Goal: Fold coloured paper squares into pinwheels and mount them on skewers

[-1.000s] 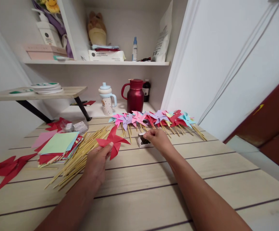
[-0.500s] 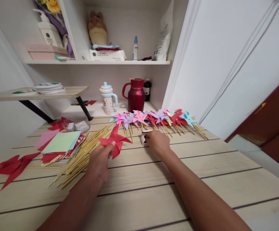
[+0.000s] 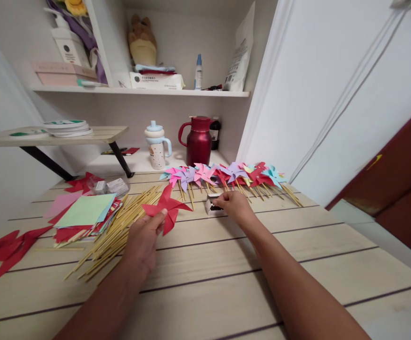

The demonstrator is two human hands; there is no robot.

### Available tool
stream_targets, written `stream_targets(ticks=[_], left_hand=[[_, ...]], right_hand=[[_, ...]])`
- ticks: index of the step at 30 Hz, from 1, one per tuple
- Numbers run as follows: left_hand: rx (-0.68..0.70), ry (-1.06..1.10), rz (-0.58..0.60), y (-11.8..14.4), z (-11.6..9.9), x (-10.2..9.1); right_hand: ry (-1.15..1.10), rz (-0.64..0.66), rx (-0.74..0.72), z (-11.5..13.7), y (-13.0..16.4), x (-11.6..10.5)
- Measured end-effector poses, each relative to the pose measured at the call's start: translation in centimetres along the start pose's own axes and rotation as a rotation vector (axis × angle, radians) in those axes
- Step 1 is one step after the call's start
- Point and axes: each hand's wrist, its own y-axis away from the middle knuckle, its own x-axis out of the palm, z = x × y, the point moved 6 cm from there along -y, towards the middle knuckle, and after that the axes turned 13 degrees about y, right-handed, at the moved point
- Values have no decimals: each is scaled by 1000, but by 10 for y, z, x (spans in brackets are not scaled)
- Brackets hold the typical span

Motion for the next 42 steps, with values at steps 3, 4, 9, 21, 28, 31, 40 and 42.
stream_targets(ticks=[3, 4, 9, 21, 28, 31, 40, 42], left_hand=[[-2, 5, -6, 0, 1, -1], [-3, 7, -7, 0, 1, -1], [-14, 23, -4, -1, 4, -3], [-32, 7, 4, -1, 5, -2], [-11, -9, -4, -2, 3, -3], [-7, -27, 2, -2, 2, -2], [14, -20, -2, -4, 5, -3], [25, -27, -21, -5, 5, -5]], right_hand=[[-41, 6, 9, -4, -1, 1], [-40, 15, 14, -6, -1, 2], [30, 106, 62, -13, -3, 8], [52, 173, 71, -13, -3, 10], [7, 142, 57, -14, -5, 10], [-15, 112, 51, -14, -6, 5], [-129, 61, -169, 44, 29, -15], [-141, 198, -254, 62, 41, 5]])
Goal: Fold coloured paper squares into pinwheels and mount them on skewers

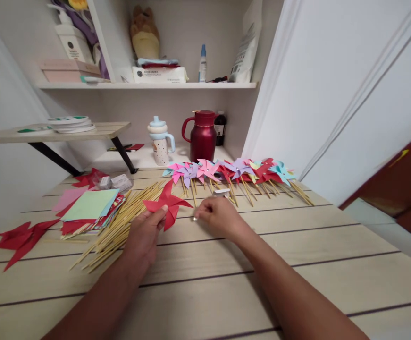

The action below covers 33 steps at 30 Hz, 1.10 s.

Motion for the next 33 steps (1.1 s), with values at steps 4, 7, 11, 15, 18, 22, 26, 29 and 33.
stream_targets(ticks=[4, 7, 11, 15, 18, 22, 26, 29, 33], left_hand=[[6, -2, -16, -1, 1, -1], [19, -19, -18, -3, 2, -3], [36, -39, -13, -4, 3, -4], [6, 5, 2, -2, 3, -1], [-13, 20, 0, -1, 1, 1], [-20, 33, -9, -1, 1, 1], [-6, 8, 0, -2, 2, -2], [-1, -9, 9, -4, 5, -3], [-6, -13, 18, -4, 7, -4]], right_hand=[[7, 149, -45, 7, 2, 32], [6, 206, -44, 1, 1, 37], [-20, 234, -41, -4, 1, 36], [-100, 292, -64, -6, 3, 37], [-183, 387, -98, -7, 4, 37], [-254, 449, -142, -7, 4, 36], [-259, 454, -141, -3, 5, 38], [-237, 442, -130, 1, 6, 42], [-191, 420, -88, 3, 6, 43]])
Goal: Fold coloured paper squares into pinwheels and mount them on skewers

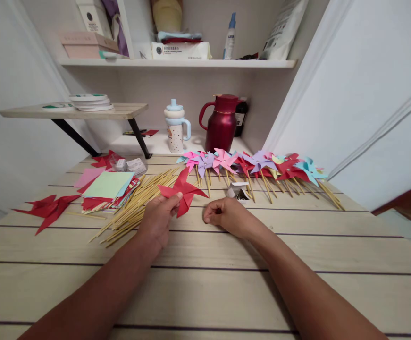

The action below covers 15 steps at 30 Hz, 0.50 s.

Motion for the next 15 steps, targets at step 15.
stream_targets(ticks=[15], left_hand=[[-2, -32, 5, 4, -5, 3]], right_hand=[[110, 75, 30, -7, 7, -9]])
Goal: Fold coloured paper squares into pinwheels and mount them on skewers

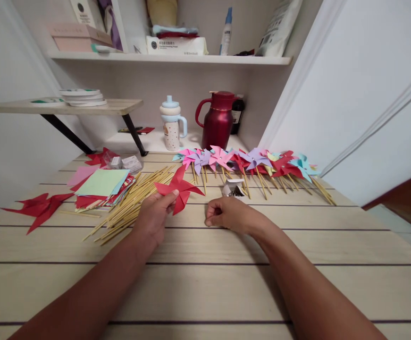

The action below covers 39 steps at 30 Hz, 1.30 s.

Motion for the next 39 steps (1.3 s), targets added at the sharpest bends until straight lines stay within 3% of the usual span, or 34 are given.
stream_targets(ticks=[14, 25, 39], left_hand=[[-24, -13, 39, -2, 3, 1], [-22, -27, 52, 0, 4, 3], [-50, 7, 62, 0, 5, 4]], right_hand=[[-85, -26, -8, -2, -5, 2], [-42, -174, -21, -2, -8, -3], [-73, -168, 88, -3, -6, -4]])
